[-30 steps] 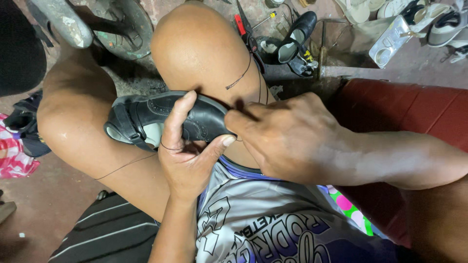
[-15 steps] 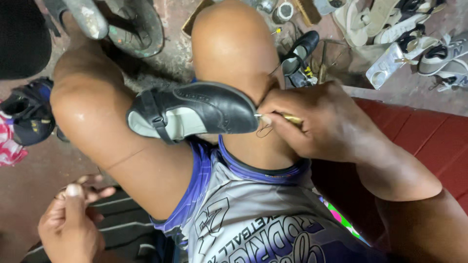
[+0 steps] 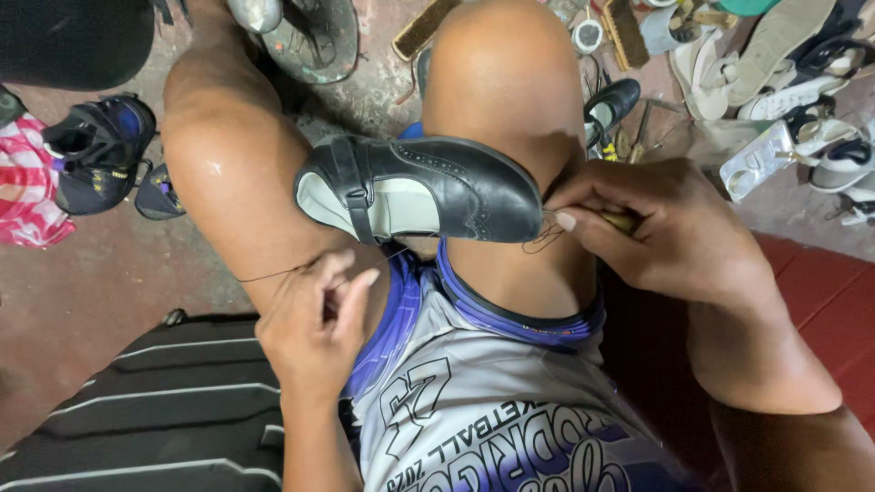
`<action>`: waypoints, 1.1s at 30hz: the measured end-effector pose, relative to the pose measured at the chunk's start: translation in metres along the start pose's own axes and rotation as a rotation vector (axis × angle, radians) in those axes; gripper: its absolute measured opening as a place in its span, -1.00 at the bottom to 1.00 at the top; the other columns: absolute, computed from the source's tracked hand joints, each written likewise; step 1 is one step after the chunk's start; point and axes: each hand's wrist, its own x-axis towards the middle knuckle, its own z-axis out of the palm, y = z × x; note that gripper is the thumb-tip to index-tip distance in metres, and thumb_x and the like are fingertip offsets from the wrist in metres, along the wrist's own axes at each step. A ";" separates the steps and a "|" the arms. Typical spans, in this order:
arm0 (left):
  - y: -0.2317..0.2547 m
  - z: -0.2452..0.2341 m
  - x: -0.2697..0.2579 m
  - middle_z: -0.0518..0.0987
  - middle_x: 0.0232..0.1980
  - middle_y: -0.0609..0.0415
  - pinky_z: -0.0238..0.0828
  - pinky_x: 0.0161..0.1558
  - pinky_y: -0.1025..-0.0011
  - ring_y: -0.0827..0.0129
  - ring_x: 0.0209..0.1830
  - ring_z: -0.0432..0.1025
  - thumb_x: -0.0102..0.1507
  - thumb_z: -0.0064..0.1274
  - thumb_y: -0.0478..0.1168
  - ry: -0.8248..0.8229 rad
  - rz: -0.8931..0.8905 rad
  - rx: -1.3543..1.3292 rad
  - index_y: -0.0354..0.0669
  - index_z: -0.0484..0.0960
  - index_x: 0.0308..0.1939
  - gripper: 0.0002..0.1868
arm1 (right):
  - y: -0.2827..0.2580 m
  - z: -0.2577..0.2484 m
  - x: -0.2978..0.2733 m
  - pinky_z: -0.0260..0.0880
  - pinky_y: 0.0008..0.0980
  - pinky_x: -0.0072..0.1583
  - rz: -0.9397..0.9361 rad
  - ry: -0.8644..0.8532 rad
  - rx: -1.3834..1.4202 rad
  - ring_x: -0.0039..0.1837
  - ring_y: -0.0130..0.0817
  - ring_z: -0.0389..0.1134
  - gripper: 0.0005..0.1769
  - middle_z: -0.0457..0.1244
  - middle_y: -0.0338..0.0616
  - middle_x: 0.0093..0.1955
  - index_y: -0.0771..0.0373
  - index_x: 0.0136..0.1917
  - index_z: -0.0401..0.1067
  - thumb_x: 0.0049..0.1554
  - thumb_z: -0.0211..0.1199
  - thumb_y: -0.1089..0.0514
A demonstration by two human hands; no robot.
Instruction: The person is repairing a black shoe by hand-sewing the sole to the upper. They use a needle and thread, repeatedly passing the needle through the shoe material and pulling the thread tight to secure the seam.
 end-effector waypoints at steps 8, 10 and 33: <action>-0.011 -0.025 -0.008 0.52 -0.18 -0.06 0.28 -0.48 0.67 0.54 -0.52 0.31 0.34 0.21 -0.24 -0.039 -0.174 -1.516 -0.26 0.57 -0.24 -0.83 | 0.010 -0.004 -0.017 0.55 -0.48 0.02 0.072 -0.021 0.291 0.06 -0.46 0.49 -0.77 0.40 -0.13 0.03 0.20 0.12 0.50 0.17 0.26 0.31; -0.001 -0.021 0.000 0.50 -0.33 -0.06 0.25 -0.53 0.68 0.53 -0.57 0.29 0.33 0.18 -0.22 -0.085 -0.249 -1.730 -0.30 0.58 -0.21 -0.82 | 0.007 0.002 -0.021 0.45 -0.46 -0.08 0.129 0.014 0.182 -0.09 -0.47 0.44 -0.77 0.42 -0.17 -0.08 0.18 0.11 0.55 0.16 0.30 0.29; 0.027 0.022 0.091 0.46 -0.40 0.23 0.26 -0.34 0.52 0.58 -0.42 0.24 0.38 -0.11 -0.34 -0.851 -0.208 -0.715 -0.29 0.55 -0.22 -0.86 | -0.060 -0.008 0.019 0.24 -0.28 -0.40 -0.181 -0.066 -0.387 -0.39 -0.28 0.32 -0.90 0.26 -0.13 -0.29 0.33 -0.07 0.35 0.10 0.17 0.34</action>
